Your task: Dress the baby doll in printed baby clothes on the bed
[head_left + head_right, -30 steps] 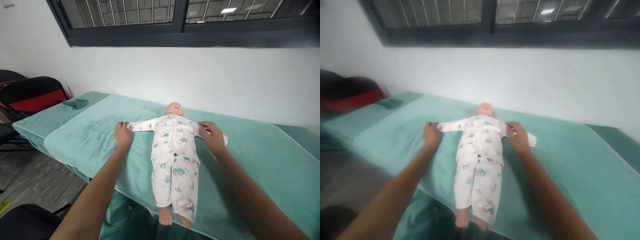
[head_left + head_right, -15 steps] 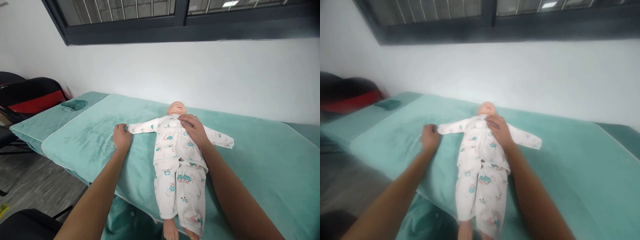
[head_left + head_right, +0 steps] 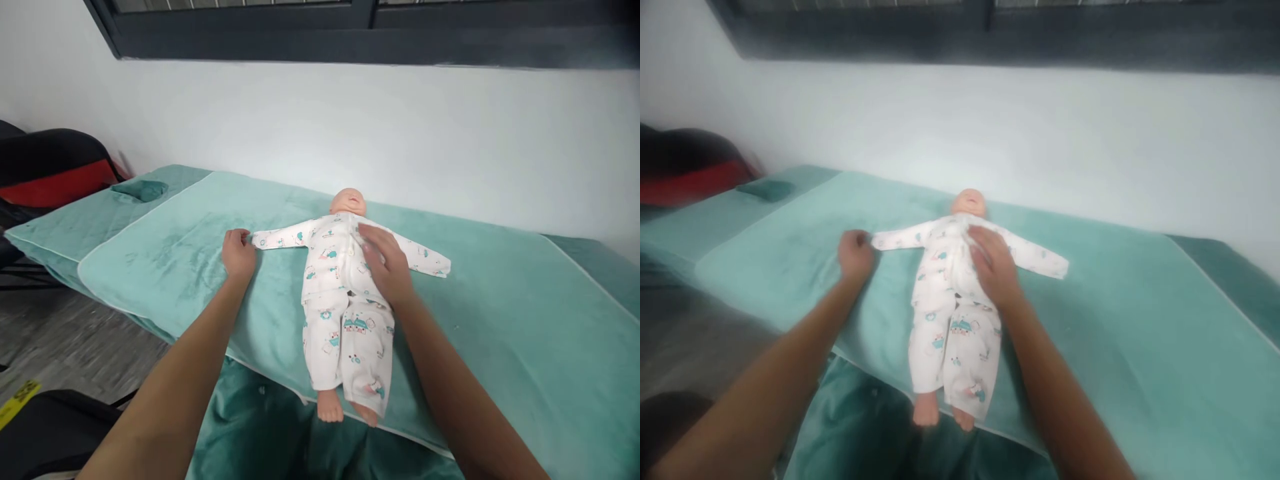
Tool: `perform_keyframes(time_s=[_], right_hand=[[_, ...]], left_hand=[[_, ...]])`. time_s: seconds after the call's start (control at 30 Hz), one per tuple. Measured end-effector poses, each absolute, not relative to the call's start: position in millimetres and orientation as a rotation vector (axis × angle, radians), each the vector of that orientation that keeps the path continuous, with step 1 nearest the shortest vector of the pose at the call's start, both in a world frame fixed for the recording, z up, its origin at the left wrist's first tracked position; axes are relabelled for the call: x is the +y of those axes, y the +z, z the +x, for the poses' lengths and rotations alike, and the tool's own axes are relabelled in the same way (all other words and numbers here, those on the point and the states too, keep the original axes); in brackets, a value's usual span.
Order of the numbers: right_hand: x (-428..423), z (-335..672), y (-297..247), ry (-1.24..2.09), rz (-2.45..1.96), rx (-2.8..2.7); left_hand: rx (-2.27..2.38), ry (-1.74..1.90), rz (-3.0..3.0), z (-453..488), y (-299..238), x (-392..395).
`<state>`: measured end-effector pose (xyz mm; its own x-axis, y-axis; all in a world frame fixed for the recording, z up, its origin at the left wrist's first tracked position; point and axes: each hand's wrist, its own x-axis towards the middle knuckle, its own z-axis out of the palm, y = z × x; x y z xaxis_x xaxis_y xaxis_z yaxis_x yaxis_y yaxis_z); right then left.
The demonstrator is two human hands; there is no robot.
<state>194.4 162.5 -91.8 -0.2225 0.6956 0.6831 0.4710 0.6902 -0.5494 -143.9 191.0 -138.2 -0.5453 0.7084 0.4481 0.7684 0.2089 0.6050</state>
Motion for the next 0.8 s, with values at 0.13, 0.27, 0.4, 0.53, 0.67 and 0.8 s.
perform_keyframes(time_s=[0.13,0.27,0.4,0.53,0.67,0.8], right_hand=[[76,203,-120,0.252,-0.903,-1.859],[-6,212,-130,0.323,-0.919,-1.929],[-52,205,-120,0.466,-0.923,-2.139],[-59,186,-116,0.311,-1.160,-2.261],[-49,174,-117,0.274,-1.317,-2.240],[-41,169,-119,0.282,-1.337,-2.213]], left_hand=[[-2.301,-1.501,-1.428,-126,-125,158],[-2.248,-1.682,-1.585,-80,-137,59],[-2.297,-1.737,-2.155,-24,-170,-53],[-2.483,-1.922,-2.318,16,-182,-91],[-2.457,-1.982,-2.330,34,-170,-79],[-2.333,-1.810,-2.260,36,-163,-75]])
